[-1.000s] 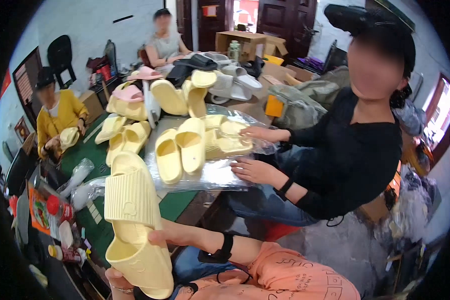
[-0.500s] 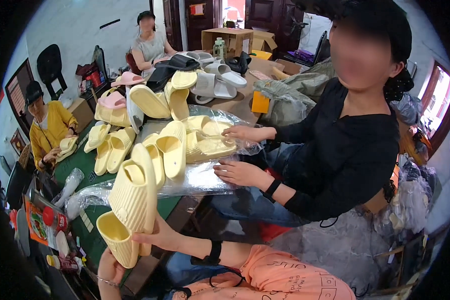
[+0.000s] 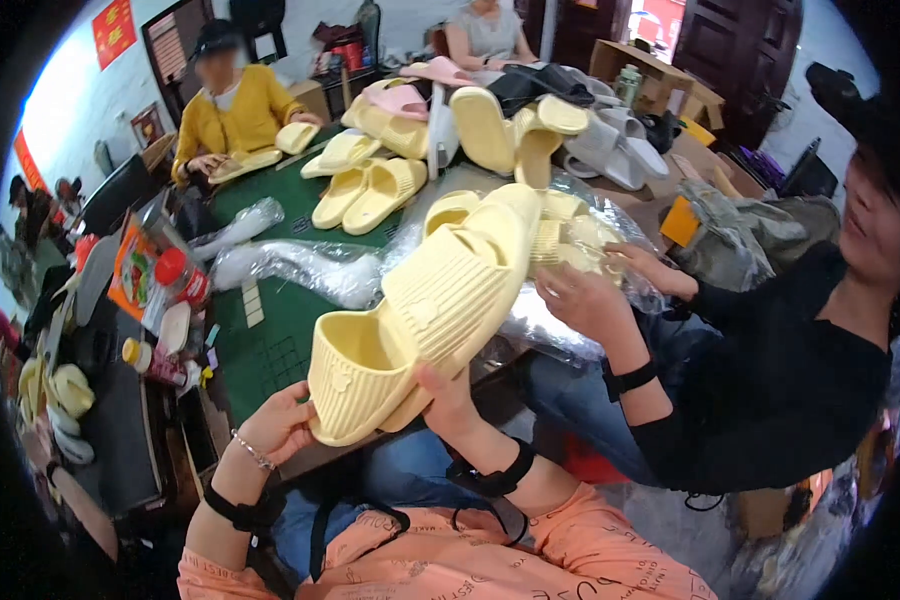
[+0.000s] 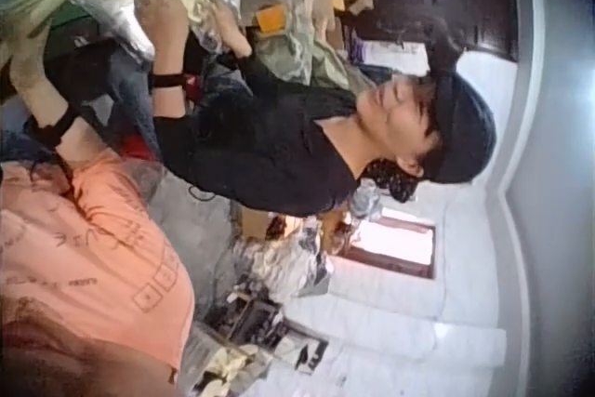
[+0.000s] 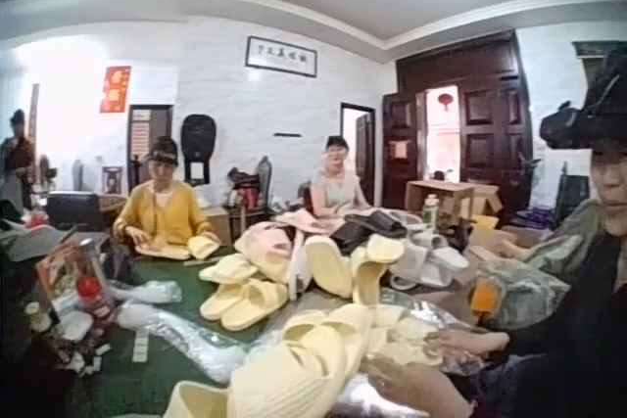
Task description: The worker is trimming excess material from foam sandals while sitting at a table with other colleagues.
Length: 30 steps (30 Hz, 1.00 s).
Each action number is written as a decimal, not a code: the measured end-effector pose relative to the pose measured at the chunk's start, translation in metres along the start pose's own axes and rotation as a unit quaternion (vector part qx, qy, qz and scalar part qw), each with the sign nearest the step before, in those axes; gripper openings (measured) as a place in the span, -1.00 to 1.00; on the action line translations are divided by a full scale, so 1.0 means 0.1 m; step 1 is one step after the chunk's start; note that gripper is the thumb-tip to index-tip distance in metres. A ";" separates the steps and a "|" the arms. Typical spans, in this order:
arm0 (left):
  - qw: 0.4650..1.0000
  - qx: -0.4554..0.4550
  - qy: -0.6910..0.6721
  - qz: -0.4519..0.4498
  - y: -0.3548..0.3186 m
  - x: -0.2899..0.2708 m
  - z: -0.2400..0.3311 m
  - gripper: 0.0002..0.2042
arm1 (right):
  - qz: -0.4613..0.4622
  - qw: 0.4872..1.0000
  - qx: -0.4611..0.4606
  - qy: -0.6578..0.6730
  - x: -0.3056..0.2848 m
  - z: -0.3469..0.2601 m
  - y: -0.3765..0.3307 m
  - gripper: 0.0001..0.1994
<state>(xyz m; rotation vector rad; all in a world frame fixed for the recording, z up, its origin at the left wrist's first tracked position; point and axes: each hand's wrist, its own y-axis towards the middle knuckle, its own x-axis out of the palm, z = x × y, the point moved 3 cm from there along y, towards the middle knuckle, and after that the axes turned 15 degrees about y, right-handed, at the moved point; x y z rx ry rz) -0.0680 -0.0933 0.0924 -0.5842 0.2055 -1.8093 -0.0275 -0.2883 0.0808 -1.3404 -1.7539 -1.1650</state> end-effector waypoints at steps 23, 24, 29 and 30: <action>0.985 0.031 0.089 0.146 -0.58 -0.83 -0.44 -0.71 | 0.067 0.995 0.046 -0.062 0.00 -0.45 0.38 -0.57; 0.978 0.054 0.119 0.160 -0.58 -0.93 -0.37 -0.73 | 0.055 0.988 0.114 -0.085 -0.01 -0.31 0.36 -0.55; 0.928 0.087 0.298 0.206 -0.46 -1.34 0.34 -0.91 | -0.013 0.944 0.328 -0.042 -0.05 0.30 0.33 -0.59; 0.905 0.081 0.366 0.200 -0.41 -1.46 0.48 -0.92 | -0.026 0.936 0.347 -0.052 -0.08 0.46 0.37 -0.59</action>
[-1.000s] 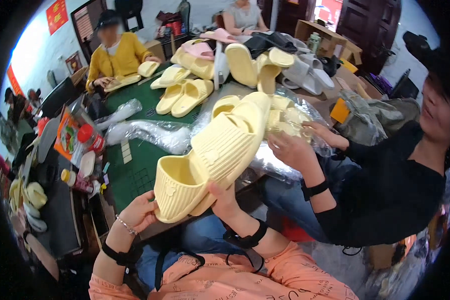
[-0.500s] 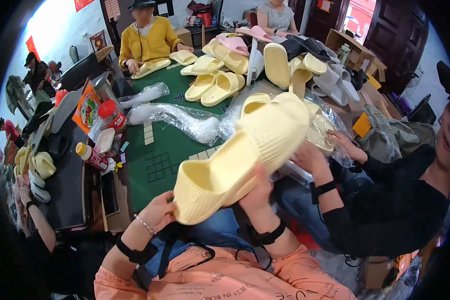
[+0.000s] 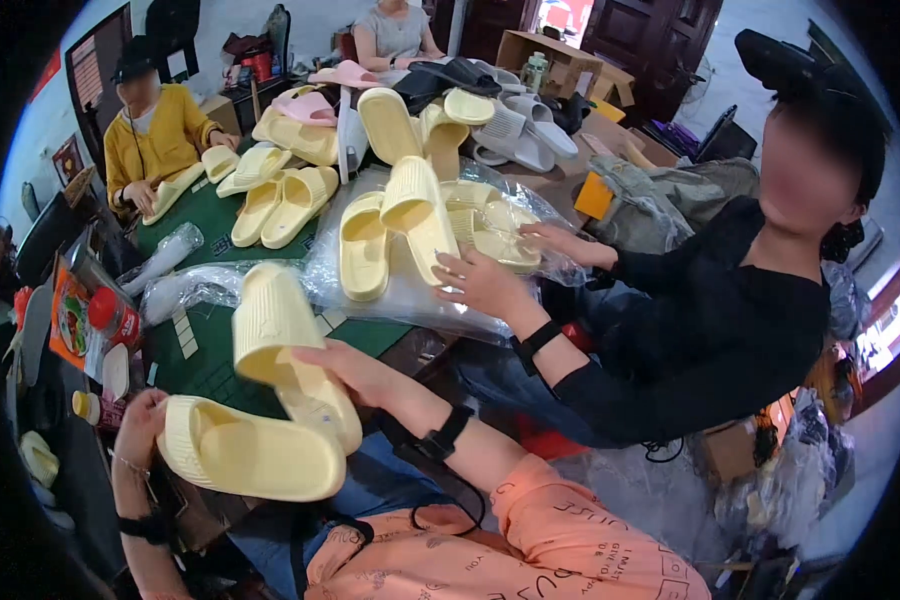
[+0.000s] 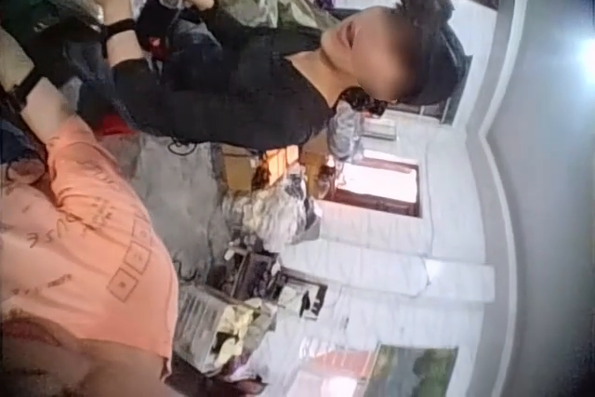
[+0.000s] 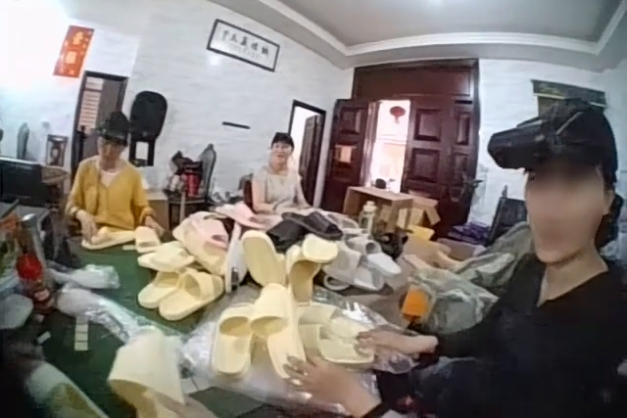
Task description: The worker is trimming excess material from foam sandals while sitting at a table with other colleagues.
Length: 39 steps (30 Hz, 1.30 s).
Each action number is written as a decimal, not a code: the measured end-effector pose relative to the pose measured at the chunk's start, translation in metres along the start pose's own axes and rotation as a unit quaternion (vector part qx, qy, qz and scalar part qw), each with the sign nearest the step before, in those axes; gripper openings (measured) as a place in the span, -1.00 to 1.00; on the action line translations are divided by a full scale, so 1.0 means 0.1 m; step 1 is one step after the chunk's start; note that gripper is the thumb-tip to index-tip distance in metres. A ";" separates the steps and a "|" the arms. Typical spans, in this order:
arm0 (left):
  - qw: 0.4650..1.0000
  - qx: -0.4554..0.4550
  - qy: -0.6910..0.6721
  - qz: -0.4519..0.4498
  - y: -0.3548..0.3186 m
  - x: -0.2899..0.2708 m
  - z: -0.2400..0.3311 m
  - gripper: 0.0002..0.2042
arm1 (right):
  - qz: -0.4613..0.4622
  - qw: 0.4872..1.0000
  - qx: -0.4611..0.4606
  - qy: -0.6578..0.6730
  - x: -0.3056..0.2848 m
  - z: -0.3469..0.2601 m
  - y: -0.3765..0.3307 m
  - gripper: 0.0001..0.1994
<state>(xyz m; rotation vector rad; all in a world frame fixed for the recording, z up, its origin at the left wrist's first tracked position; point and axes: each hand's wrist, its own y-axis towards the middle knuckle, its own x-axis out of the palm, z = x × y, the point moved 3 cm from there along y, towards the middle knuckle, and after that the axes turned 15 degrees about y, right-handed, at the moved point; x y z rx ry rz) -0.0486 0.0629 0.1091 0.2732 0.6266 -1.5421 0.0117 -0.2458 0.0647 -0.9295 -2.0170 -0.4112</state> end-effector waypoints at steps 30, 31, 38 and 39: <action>0.895 0.296 0.325 0.072 1.44 1.64 0.75 -0.67 | 0.335 0.732 -0.264 -0.532 -0.99 -0.17 1.14 -0.87; 0.896 0.298 0.323 0.068 1.44 1.69 0.77 -0.67 | 0.343 0.713 -0.277 -0.545 -1.00 -0.18 1.14 -0.87; 0.872 0.306 0.374 0.084 1.40 1.68 0.81 -0.57 | 0.322 0.726 -0.316 -0.519 -0.88 -0.17 1.13 -0.88; 0.871 0.308 0.372 0.084 1.40 1.70 0.81 -0.57 | 0.319 0.737 -0.301 -0.514 -0.92 -0.18 1.13 -0.88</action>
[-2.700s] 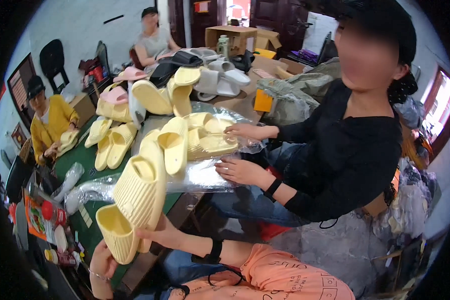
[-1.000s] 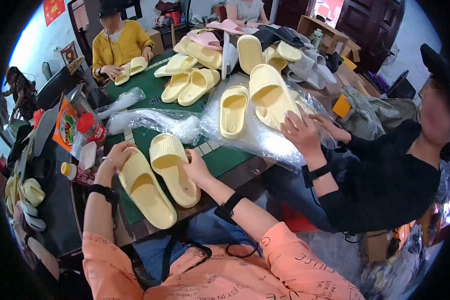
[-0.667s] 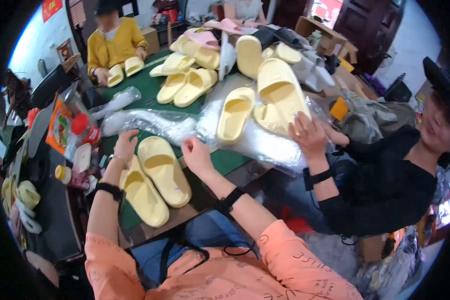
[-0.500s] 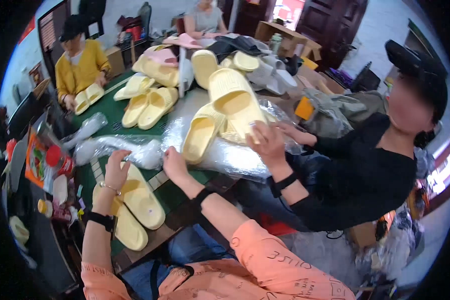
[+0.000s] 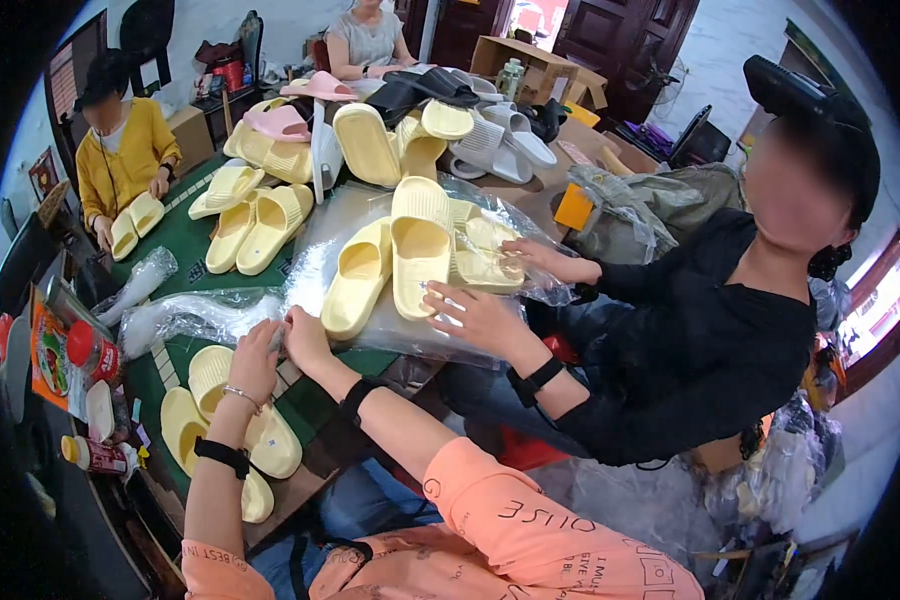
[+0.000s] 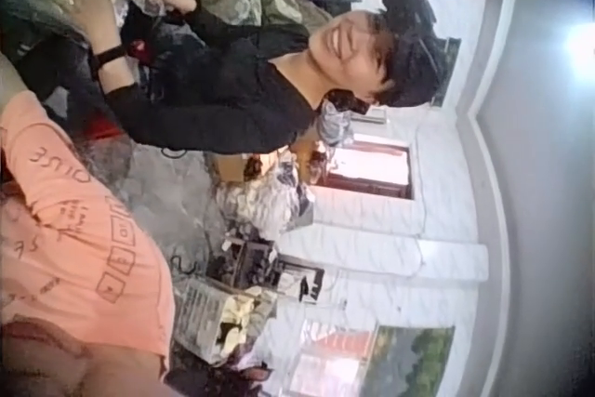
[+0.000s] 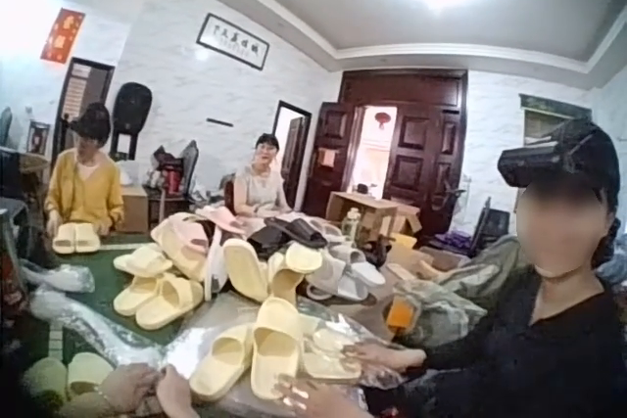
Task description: The worker is trimming excess material from foam sandals while sitting at a table with other colleagues.
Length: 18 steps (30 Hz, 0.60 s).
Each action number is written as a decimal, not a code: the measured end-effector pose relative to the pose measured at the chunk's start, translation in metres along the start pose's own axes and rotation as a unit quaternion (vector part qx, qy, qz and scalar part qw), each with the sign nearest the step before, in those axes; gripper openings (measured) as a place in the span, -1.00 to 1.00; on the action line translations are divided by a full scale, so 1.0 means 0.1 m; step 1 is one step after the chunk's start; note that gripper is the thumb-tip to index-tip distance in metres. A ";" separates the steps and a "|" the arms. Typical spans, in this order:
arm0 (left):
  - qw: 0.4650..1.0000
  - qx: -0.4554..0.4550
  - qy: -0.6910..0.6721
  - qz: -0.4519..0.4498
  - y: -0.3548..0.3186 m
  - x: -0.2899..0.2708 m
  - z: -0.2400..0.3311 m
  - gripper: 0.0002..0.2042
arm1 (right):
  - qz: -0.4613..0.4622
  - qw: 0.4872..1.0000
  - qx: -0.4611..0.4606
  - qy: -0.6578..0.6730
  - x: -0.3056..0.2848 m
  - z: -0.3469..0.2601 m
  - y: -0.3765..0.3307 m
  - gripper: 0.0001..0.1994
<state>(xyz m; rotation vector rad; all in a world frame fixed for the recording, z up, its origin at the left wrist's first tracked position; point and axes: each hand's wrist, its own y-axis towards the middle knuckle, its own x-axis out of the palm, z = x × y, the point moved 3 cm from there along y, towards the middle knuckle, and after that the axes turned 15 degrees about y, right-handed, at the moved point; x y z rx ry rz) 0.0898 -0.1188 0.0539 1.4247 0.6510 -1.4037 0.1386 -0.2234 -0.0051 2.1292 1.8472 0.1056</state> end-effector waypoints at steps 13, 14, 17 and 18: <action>0.995 -0.017 0.087 -0.034 -0.02 0.15 0.06 -0.50 | -0.111 0.986 0.081 0.098 -0.94 -0.51 -0.40 -0.89; 0.995 -0.025 0.091 -0.033 -0.08 0.09 0.02 -0.50 | -0.121 0.990 0.043 0.066 -1.17 -0.81 -0.52 -0.91; 0.989 -0.040 0.134 -0.052 -0.05 0.09 0.06 -0.48 | -0.143 0.978 0.101 0.115 -1.75 -1.19 -0.91 -0.90; 0.989 -0.041 0.130 -0.050 -0.08 0.09 0.03 -0.47 | -0.186 0.969 0.130 0.101 -1.92 -1.35 -1.02 -0.91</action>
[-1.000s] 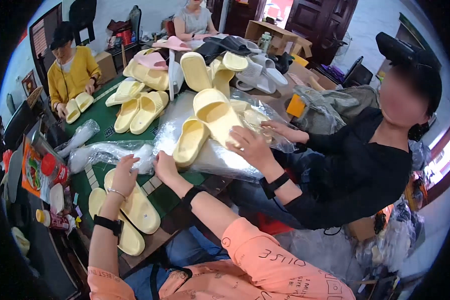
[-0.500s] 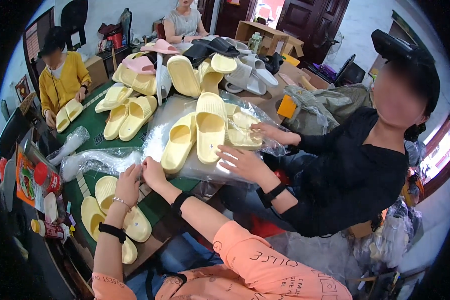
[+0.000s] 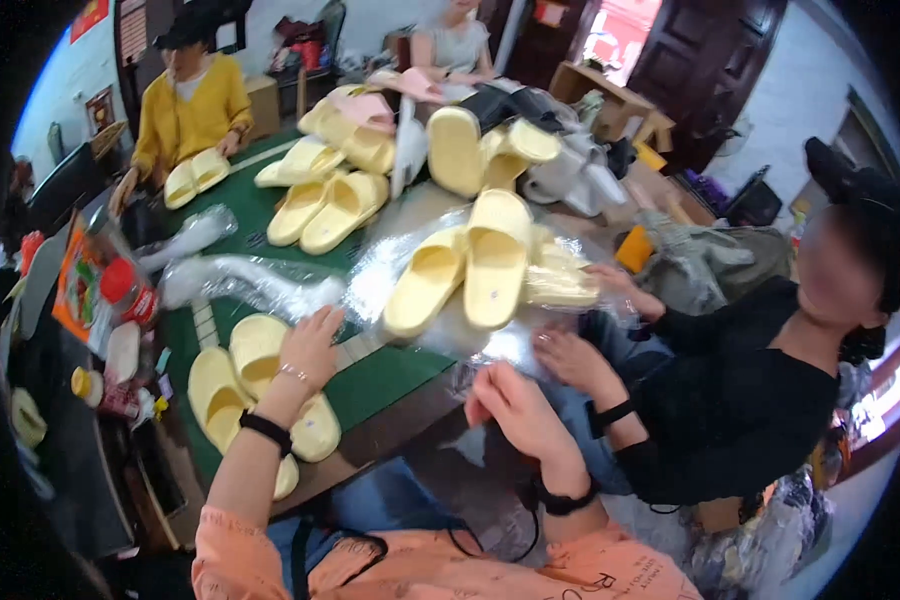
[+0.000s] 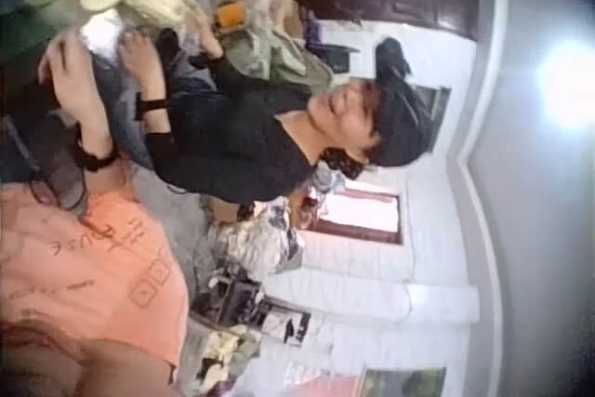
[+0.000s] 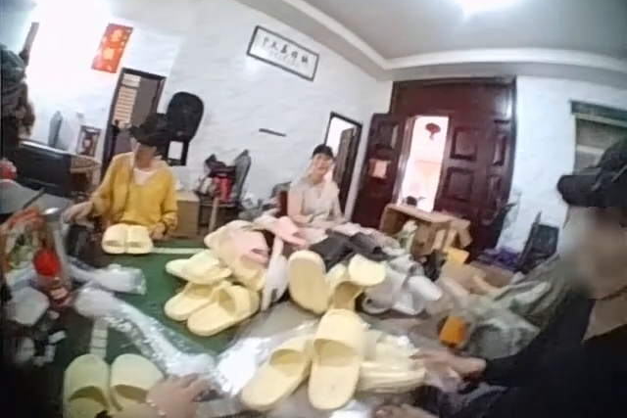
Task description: The worker is trimming excess material from foam sandals while sitting at a table with other colleagues.
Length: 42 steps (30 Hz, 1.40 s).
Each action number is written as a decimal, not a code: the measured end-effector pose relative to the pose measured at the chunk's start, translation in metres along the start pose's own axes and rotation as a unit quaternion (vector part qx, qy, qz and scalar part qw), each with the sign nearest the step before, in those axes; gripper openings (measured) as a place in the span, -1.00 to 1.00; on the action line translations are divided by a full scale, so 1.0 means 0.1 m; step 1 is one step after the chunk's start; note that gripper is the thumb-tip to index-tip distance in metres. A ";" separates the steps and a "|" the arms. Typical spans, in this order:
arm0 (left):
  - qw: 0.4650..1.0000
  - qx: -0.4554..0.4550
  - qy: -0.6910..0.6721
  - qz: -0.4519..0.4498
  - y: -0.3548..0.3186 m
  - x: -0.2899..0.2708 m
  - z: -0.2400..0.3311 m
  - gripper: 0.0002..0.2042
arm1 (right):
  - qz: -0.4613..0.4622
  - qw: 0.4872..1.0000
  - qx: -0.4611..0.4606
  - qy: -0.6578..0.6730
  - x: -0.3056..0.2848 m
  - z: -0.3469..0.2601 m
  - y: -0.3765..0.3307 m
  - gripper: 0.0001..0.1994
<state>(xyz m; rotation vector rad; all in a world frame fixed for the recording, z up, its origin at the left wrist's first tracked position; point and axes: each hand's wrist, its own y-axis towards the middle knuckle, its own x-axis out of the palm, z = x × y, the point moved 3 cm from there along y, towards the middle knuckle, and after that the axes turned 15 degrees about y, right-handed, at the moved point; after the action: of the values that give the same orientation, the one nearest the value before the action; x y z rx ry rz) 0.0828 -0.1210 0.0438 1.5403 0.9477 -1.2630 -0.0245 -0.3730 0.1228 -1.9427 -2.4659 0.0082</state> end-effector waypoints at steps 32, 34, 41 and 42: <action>0.594 -0.213 -0.766 0.123 -1.44 -0.99 0.14 -0.79 | -0.196 0.960 0.140 0.145 1.67 0.12 -0.10 -0.79; 0.633 -0.223 -0.730 0.128 -1.53 -0.83 -0.01 -0.81 | -0.230 0.960 0.117 0.109 1.75 0.18 -0.12 -0.82; 0.592 -0.282 -0.746 0.115 -1.52 -0.56 -0.36 -0.79 | -0.227 0.949 0.151 0.160 1.70 0.45 -0.13 -0.80; 0.576 -0.320 -0.742 0.124 -1.53 -0.46 -0.47 -0.79 | -0.229 0.948 0.162 0.147 1.71 0.51 -0.11 -0.79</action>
<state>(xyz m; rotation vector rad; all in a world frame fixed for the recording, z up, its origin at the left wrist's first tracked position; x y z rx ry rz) -0.0559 -0.0307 0.0668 -0.2494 -0.0581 -1.2373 -0.0760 -0.2091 0.0713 -1.1268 -2.4533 0.1068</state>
